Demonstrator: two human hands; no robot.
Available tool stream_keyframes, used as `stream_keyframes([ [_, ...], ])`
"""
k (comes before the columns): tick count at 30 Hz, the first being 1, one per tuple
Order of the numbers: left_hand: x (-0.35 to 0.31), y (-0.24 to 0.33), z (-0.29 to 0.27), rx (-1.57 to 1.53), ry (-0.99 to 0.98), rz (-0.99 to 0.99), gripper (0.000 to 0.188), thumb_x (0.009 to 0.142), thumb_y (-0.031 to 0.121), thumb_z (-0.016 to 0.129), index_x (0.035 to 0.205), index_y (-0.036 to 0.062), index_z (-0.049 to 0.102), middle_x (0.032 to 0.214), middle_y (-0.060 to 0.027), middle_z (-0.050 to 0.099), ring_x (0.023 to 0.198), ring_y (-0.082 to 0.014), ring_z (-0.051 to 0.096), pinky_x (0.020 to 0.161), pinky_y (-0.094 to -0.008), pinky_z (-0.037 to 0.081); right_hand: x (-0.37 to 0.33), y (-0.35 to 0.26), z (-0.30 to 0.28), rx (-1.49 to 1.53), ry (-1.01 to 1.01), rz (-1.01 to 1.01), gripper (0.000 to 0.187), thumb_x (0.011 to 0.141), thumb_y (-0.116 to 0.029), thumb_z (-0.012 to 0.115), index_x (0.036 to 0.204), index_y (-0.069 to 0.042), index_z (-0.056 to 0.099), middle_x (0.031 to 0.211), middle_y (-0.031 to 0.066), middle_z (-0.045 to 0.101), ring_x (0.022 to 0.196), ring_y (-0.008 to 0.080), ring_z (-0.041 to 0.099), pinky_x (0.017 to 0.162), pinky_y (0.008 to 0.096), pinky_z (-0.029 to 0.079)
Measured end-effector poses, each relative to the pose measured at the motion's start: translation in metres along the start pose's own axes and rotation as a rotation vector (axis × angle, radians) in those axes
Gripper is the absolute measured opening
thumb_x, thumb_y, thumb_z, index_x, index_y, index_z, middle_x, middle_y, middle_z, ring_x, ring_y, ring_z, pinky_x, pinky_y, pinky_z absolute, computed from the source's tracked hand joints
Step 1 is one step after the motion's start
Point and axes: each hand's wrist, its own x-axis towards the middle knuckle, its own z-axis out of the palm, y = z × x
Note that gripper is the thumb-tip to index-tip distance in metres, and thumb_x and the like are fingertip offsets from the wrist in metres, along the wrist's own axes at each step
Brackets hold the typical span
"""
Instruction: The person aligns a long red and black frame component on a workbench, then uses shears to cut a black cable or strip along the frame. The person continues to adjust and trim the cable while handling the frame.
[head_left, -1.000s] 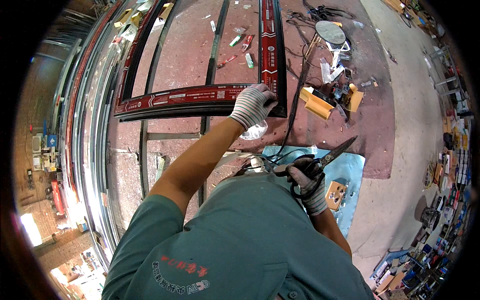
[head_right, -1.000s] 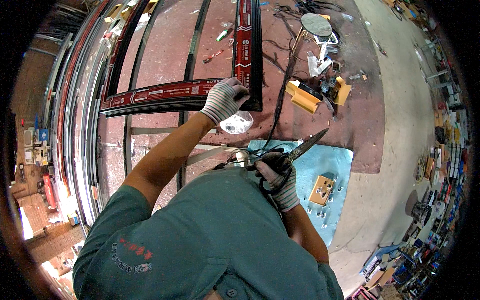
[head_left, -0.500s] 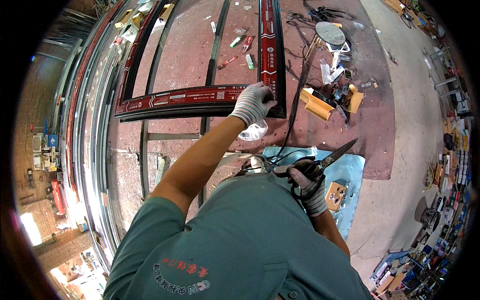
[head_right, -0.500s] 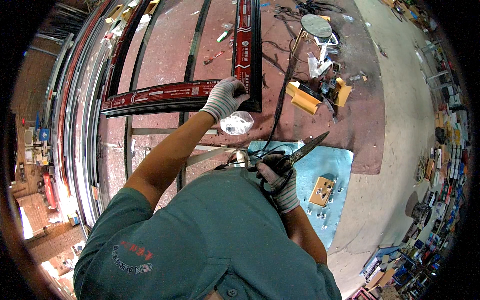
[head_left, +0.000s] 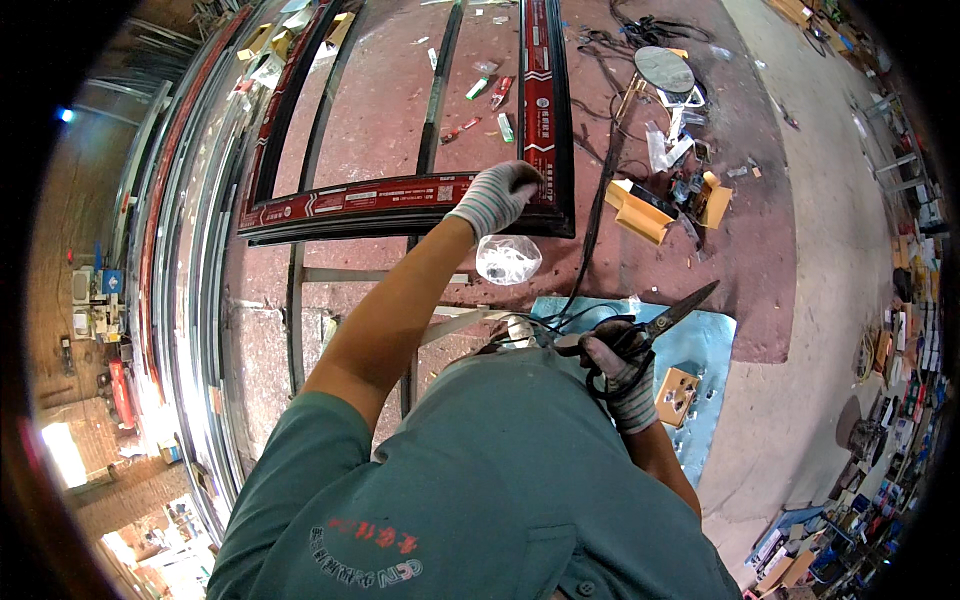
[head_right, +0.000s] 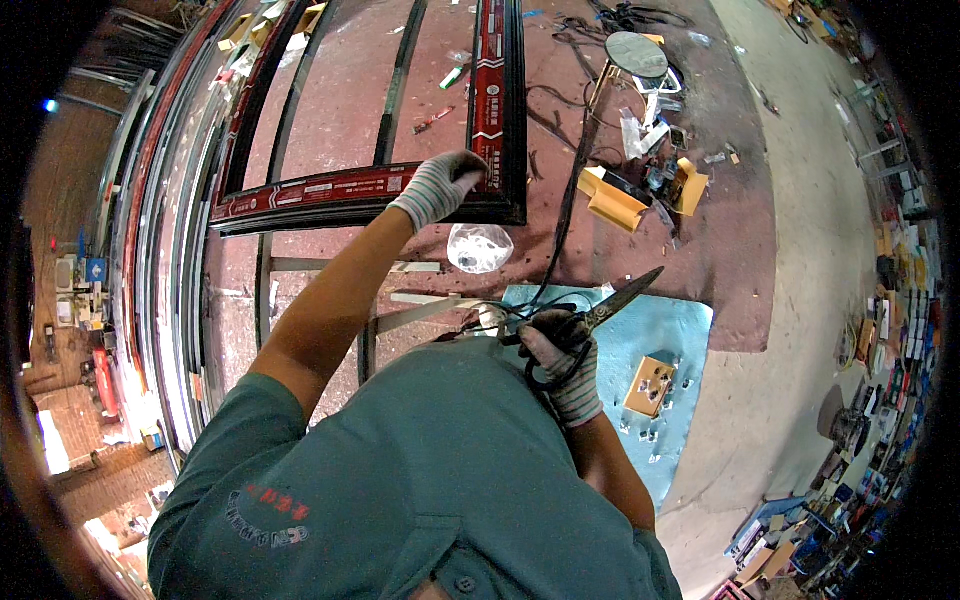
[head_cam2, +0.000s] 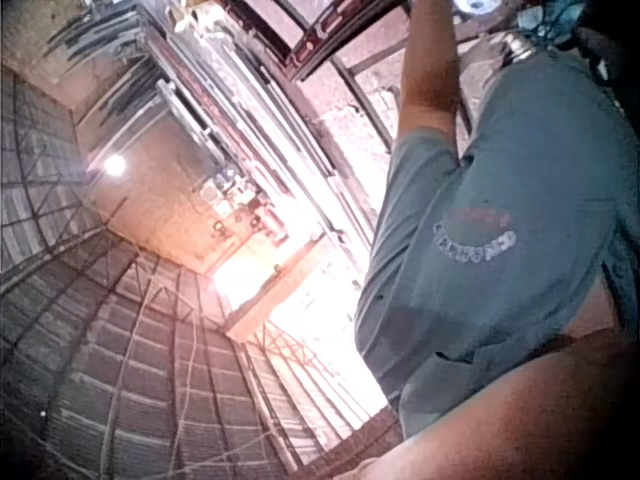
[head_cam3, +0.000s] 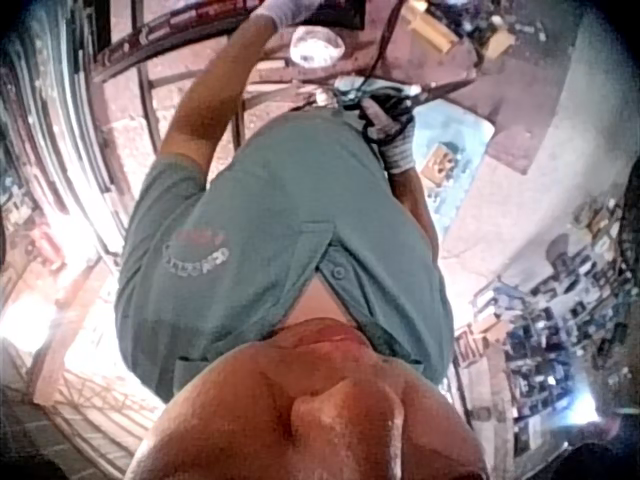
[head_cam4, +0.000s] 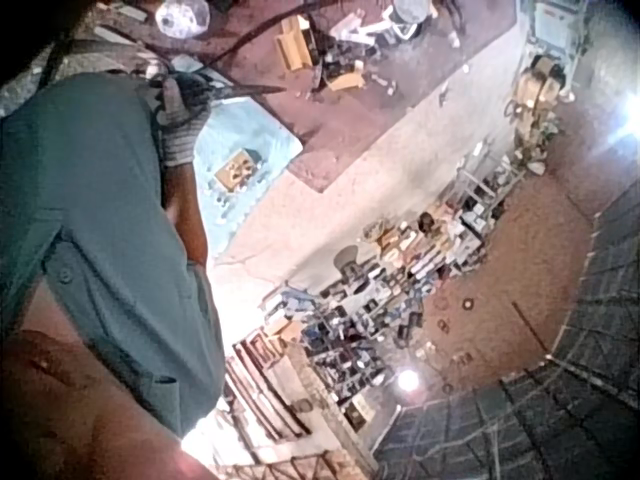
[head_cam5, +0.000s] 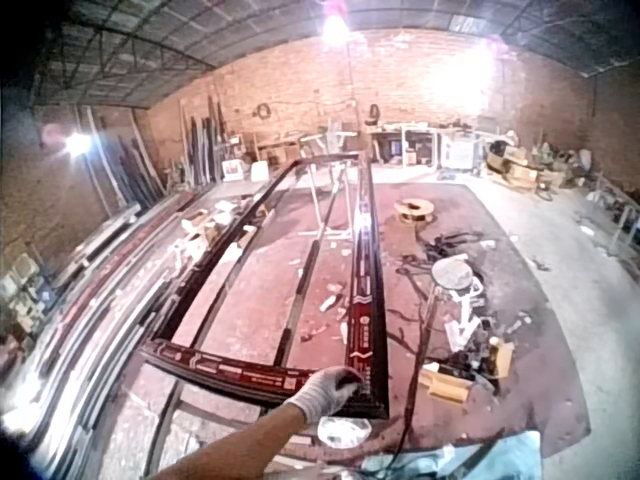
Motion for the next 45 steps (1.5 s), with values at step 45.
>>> stream_keyframes([
  [45, -0.147, 0.198, 0.125, -0.762, -0.549, -0.227, 0.039, 0.097, 0.030, 0.067, 0.121, 0.0002, 0.062, 0.104, -0.0076, 0.067, 0.097, -0.0148, 0.061, 0.089, -0.0320, 0.051, -0.013, -0.078, -0.118, -0.243, -0.050, -0.235, 0.017, 0.088, -0.016, 0.075, 0.094, -0.002, 0.067, 0.079, 0.0044, 0.067, 0.069, 0.0135, 0.065, 0.062, 0.0273, 0.052],
])
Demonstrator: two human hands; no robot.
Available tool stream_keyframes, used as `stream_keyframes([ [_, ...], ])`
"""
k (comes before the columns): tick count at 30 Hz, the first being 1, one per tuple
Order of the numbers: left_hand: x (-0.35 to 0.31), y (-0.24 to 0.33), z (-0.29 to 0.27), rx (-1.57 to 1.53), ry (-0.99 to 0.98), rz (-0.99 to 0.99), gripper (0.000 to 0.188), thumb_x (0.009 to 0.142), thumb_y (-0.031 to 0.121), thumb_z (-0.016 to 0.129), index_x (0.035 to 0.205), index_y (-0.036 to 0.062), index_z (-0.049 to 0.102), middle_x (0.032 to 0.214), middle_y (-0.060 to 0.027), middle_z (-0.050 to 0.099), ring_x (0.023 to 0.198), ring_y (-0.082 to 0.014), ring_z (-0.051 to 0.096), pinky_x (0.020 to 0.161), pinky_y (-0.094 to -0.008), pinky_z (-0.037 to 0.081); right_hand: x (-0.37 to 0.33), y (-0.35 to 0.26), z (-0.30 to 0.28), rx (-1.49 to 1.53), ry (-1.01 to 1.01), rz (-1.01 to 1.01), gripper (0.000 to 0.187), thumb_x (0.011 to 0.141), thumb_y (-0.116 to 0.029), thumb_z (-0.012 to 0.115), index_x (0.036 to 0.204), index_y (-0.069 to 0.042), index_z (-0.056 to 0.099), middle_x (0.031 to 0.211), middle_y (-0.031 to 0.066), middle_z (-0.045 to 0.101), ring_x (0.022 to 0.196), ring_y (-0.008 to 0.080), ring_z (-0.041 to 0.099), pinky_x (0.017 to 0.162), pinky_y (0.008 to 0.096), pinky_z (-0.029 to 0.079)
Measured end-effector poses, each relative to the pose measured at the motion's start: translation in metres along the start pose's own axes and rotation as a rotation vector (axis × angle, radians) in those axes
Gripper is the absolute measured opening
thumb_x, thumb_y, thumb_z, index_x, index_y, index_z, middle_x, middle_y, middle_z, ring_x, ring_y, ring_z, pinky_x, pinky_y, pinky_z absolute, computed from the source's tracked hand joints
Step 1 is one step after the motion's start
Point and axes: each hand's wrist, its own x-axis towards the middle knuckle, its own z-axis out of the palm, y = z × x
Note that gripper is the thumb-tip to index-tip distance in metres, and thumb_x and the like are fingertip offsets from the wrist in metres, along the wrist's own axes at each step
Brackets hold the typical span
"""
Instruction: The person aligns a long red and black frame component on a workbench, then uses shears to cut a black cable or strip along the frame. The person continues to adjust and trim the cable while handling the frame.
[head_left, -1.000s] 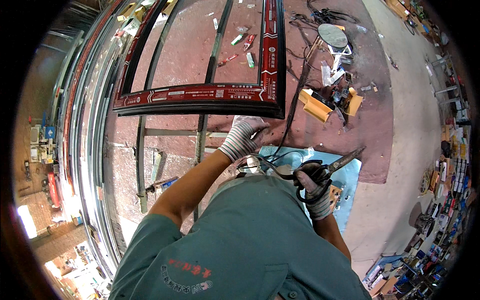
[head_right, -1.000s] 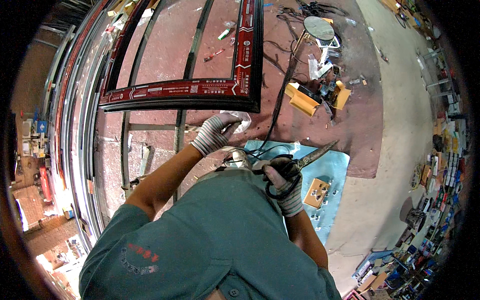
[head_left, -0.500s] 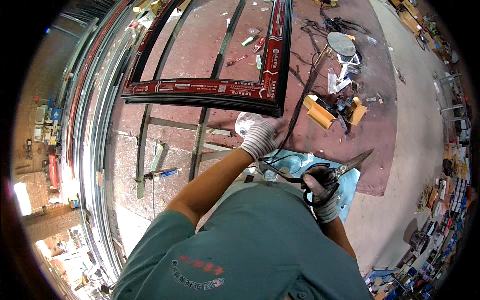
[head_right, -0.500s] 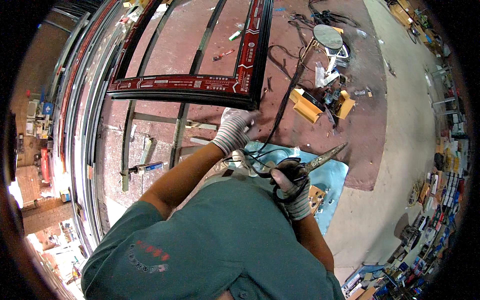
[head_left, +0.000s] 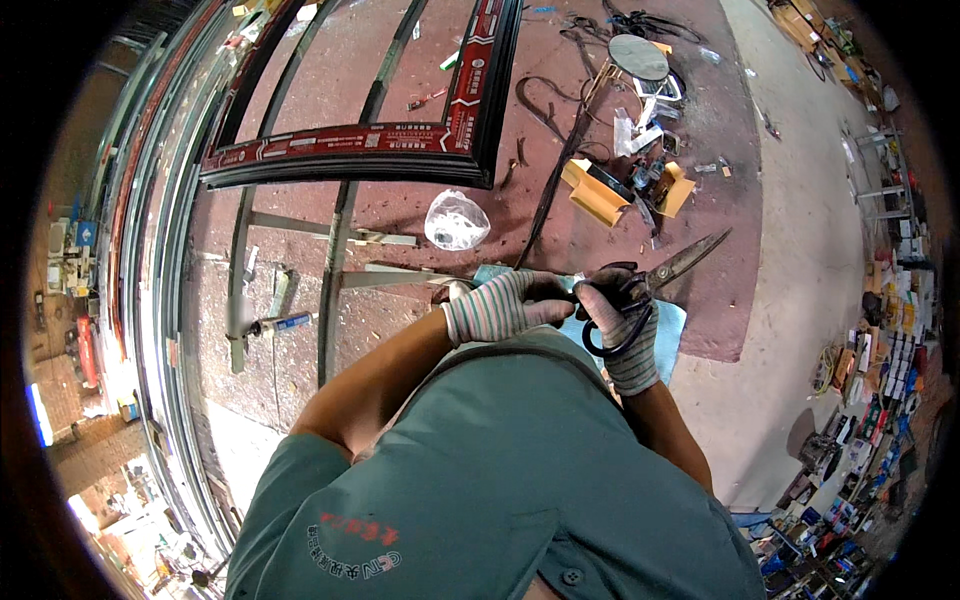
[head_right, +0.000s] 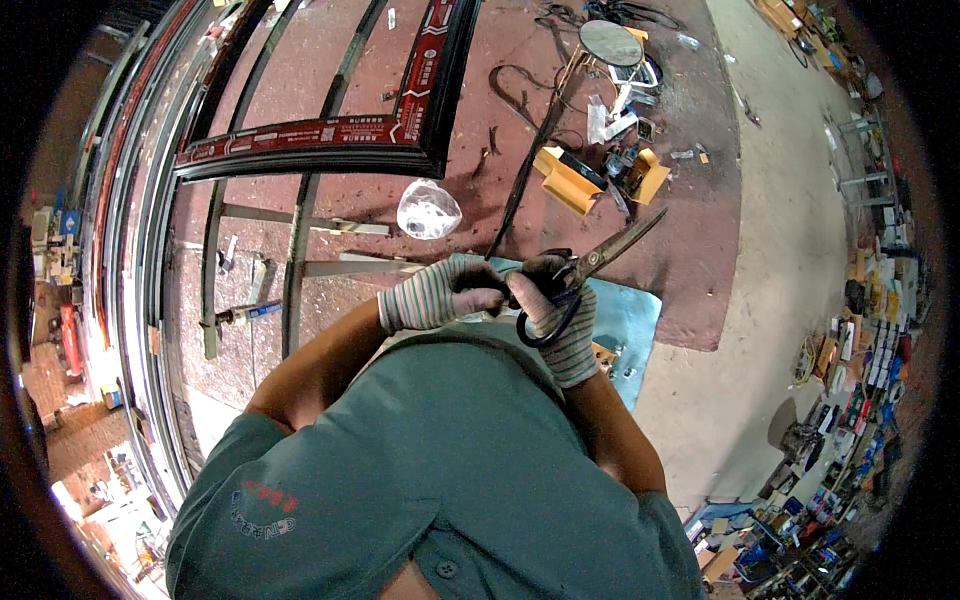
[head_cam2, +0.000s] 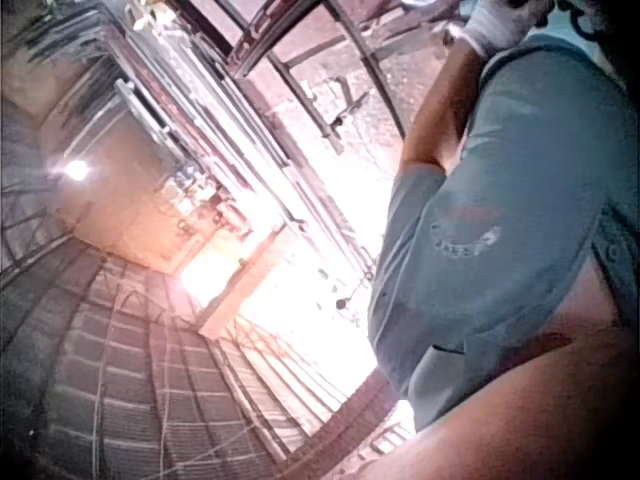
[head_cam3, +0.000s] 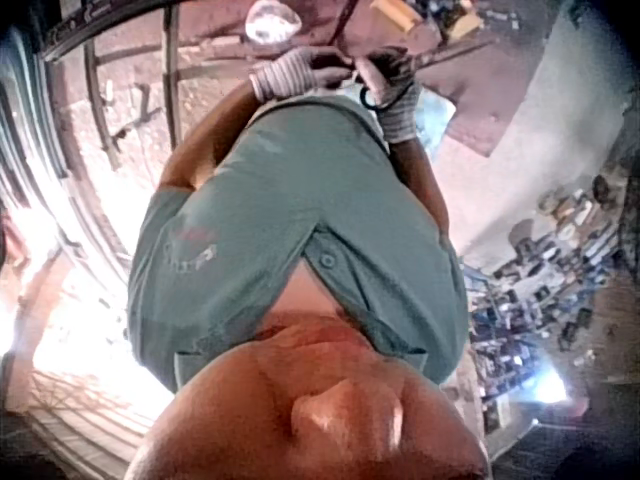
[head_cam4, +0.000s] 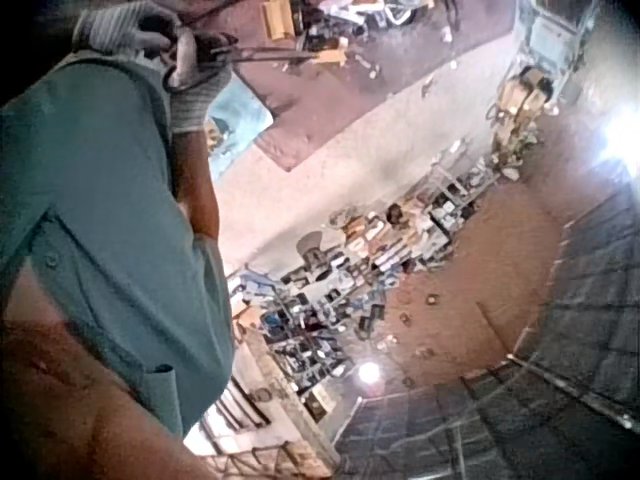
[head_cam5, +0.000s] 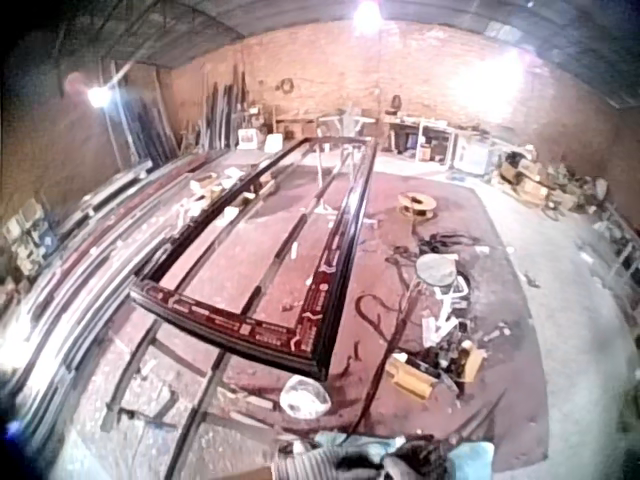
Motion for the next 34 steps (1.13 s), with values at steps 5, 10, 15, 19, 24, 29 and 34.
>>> stream_keyframes([
  [5, -0.020, 0.013, 0.022, 0.043, 0.223, 0.100, 0.030, 0.097, 0.017, 0.065, 0.123, 0.0013, 0.064, 0.105, -0.0065, 0.068, 0.097, -0.0127, 0.062, 0.085, -0.0289, 0.052, -0.007, -0.027, -0.004, -0.026, -0.072, 0.040, 0.023, 0.087, -0.020, 0.077, 0.096, -0.004, 0.064, 0.077, 0.0022, 0.064, 0.063, 0.0114, 0.060, 0.058, 0.0251, 0.047],
  [10, -0.055, 0.047, 0.026, -0.121, 0.400, 0.061, 0.030, 0.099, 0.022, 0.063, 0.120, 0.0017, 0.067, 0.102, -0.0056, 0.070, 0.091, -0.0107, 0.062, 0.080, -0.0260, 0.052, -0.007, -0.011, -0.053, -0.041, -0.358, 0.085, 0.023, 0.090, -0.022, 0.072, 0.099, -0.002, 0.062, 0.075, 0.0012, 0.060, 0.060, 0.0101, 0.056, 0.052, 0.0258, 0.043],
  [15, -0.088, 0.064, 0.023, -0.110, 0.431, 0.085, 0.031, 0.097, 0.028, 0.065, 0.113, 0.0023, 0.070, 0.088, -0.0036, 0.070, 0.066, -0.0074, 0.060, 0.055, -0.0224, 0.050, -0.014, -0.049, -0.053, 0.002, -0.768, 0.217, 0.056, 0.098, -0.059, 0.054, 0.098, -0.003, 0.058, 0.075, 0.0004, 0.053, 0.063, 0.0099, 0.050, 0.056, 0.0264, 0.040],
  [19, -0.100, 0.061, 0.023, -0.081, 0.511, 0.116, 0.029, 0.096, 0.027, 0.067, 0.110, 0.0022, 0.069, 0.084, -0.0040, 0.068, 0.059, -0.0077, 0.060, 0.049, -0.0219, 0.048, -0.020, -0.078, -0.047, -0.210, -0.921, 0.362, 0.065, 0.093, -0.068, 0.052, 0.093, -0.003, 0.059, 0.075, -0.0005, 0.053, 0.065, 0.0091, 0.048, 0.058, 0.0254, 0.040],
  [24, -0.111, 0.058, 0.020, -0.032, 0.496, 0.185, 0.025, 0.093, 0.022, 0.071, 0.107, 0.0021, 0.071, 0.087, -0.0037, 0.070, 0.073, -0.0092, 0.063, 0.063, -0.0253, 0.052, -0.020, -0.097, -0.035, -0.352, -1.027, 0.385, 0.069, 0.088, -0.071, 0.055, 0.094, -0.003, 0.058, 0.074, 0.0008, 0.052, 0.065, 0.0110, 0.049, 0.059, 0.0269, 0.040],
  [29, -0.123, 0.058, 0.019, -0.043, 0.491, 0.161, 0.025, 0.091, 0.023, 0.073, 0.105, 0.0033, 0.074, 0.084, -0.0031, 0.071, 0.074, -0.0091, 0.063, 0.063, -0.0248, 0.050, -0.020, -0.113, -0.026, -0.530, -1.064, 0.336, 0.073, 0.087, -0.077, 0.051, 0.094, -0.004, 0.056, 0.073, 0.0009, 0.051, 0.064, 0.0114, 0.047, 0.058, 0.0280, 0.039],
  [34, -0.136, 0.062, 0.016, -0.037, 0.459, 0.030, 0.028, 0.091, 0.029, 0.073, 0.109, 0.0077, 0.075, 0.088, -0.0035, 0.073, 0.078, -0.0099, 0.066, 0.072, -0.0251, 0.053, -0.017, -0.114, -0.023, -0.613, -1.109, 0.311, 0.071, 0.089, -0.075, 0.051, 0.093, -0.004, 0.057, 0.073, 0.0008, 0.052, 0.065, 0.0120, 0.048, 0.058, 0.0284, 0.040],
])
